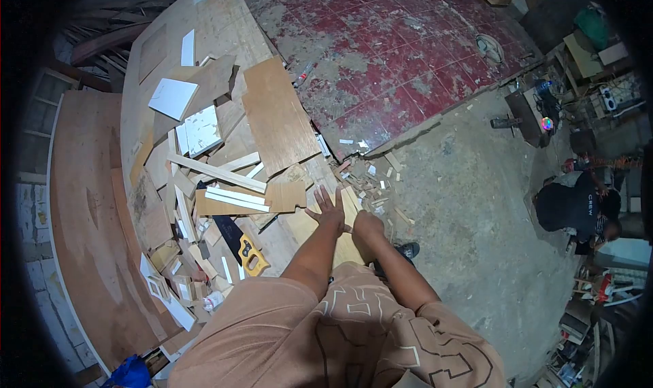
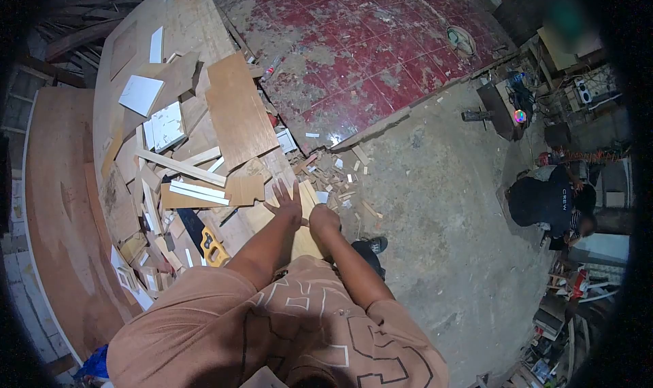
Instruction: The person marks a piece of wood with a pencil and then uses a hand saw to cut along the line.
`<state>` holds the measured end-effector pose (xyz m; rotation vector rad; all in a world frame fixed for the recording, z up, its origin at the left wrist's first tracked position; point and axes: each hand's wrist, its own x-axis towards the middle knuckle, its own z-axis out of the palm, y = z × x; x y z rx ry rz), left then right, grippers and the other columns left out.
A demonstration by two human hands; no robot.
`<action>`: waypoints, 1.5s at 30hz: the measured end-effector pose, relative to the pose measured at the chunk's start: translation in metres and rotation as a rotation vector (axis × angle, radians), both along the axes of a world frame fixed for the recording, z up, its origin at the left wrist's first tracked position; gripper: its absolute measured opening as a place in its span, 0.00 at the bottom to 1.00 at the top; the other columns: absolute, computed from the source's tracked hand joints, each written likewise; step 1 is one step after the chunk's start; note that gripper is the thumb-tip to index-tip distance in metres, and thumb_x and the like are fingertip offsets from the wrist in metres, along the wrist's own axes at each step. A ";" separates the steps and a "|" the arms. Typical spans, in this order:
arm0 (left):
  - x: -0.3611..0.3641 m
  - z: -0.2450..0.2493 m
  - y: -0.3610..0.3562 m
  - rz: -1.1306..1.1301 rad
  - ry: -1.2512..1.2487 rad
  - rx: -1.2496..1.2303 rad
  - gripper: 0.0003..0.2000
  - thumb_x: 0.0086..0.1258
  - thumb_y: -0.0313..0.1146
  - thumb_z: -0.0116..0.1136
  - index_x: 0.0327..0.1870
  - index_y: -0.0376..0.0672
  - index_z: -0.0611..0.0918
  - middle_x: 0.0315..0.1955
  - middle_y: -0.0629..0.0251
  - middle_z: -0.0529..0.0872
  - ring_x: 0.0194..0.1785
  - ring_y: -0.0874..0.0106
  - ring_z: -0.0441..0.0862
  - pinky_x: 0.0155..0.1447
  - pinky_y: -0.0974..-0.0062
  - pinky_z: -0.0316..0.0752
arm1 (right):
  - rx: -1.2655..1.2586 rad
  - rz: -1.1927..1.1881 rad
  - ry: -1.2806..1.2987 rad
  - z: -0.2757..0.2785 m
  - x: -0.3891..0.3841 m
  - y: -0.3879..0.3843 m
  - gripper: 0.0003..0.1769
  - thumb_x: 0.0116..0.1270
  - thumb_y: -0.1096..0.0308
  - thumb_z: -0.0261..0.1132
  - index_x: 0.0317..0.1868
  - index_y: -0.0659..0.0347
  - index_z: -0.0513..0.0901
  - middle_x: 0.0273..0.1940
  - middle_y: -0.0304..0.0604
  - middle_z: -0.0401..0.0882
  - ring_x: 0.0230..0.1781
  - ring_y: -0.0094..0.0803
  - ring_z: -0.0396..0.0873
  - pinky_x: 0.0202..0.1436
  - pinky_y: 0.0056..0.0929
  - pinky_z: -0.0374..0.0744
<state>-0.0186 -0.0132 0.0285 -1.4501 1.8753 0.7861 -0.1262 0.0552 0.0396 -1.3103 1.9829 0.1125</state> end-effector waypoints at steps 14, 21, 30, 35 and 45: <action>-0.002 -0.009 0.000 0.010 -0.042 0.042 0.76 0.42 0.55 0.81 0.75 0.55 0.21 0.72 0.42 0.13 0.76 0.41 0.12 0.65 0.17 0.35 | 0.107 0.030 -0.059 0.003 0.000 0.003 0.14 0.64 0.69 0.59 0.45 0.67 0.85 0.51 0.61 0.83 0.51 0.51 0.84 0.51 0.43 0.83; 0.001 0.000 -0.001 0.016 0.034 0.025 0.76 0.41 0.54 0.82 0.75 0.55 0.21 0.72 0.40 0.14 0.75 0.40 0.12 0.64 0.16 0.34 | 0.351 0.108 -0.148 0.092 -0.023 0.030 0.16 0.64 0.68 0.60 0.48 0.68 0.84 0.52 0.62 0.82 0.51 0.51 0.84 0.52 0.44 0.82; -0.003 0.003 -0.002 0.014 -0.027 0.030 0.74 0.44 0.55 0.79 0.76 0.55 0.23 0.73 0.43 0.14 0.76 0.41 0.13 0.65 0.17 0.35 | 0.159 0.170 -0.017 -0.017 -0.008 -0.008 0.19 0.50 0.62 0.75 0.41 0.65 0.88 0.45 0.57 0.86 0.46 0.51 0.86 0.49 0.42 0.84; -0.003 0.003 0.000 0.008 -0.010 0.017 0.73 0.45 0.56 0.79 0.76 0.54 0.23 0.73 0.42 0.14 0.76 0.41 0.13 0.65 0.17 0.36 | 0.183 0.088 -0.097 0.012 -0.014 0.019 0.16 0.61 0.66 0.63 0.45 0.67 0.86 0.47 0.61 0.84 0.47 0.56 0.85 0.50 0.48 0.82; -0.003 0.007 -0.004 -0.002 -0.025 0.033 0.73 0.44 0.55 0.79 0.76 0.54 0.24 0.73 0.42 0.15 0.76 0.41 0.14 0.64 0.16 0.37 | 0.218 0.146 -0.086 0.037 -0.022 0.035 0.15 0.59 0.67 0.66 0.44 0.67 0.86 0.46 0.62 0.84 0.47 0.55 0.85 0.48 0.46 0.83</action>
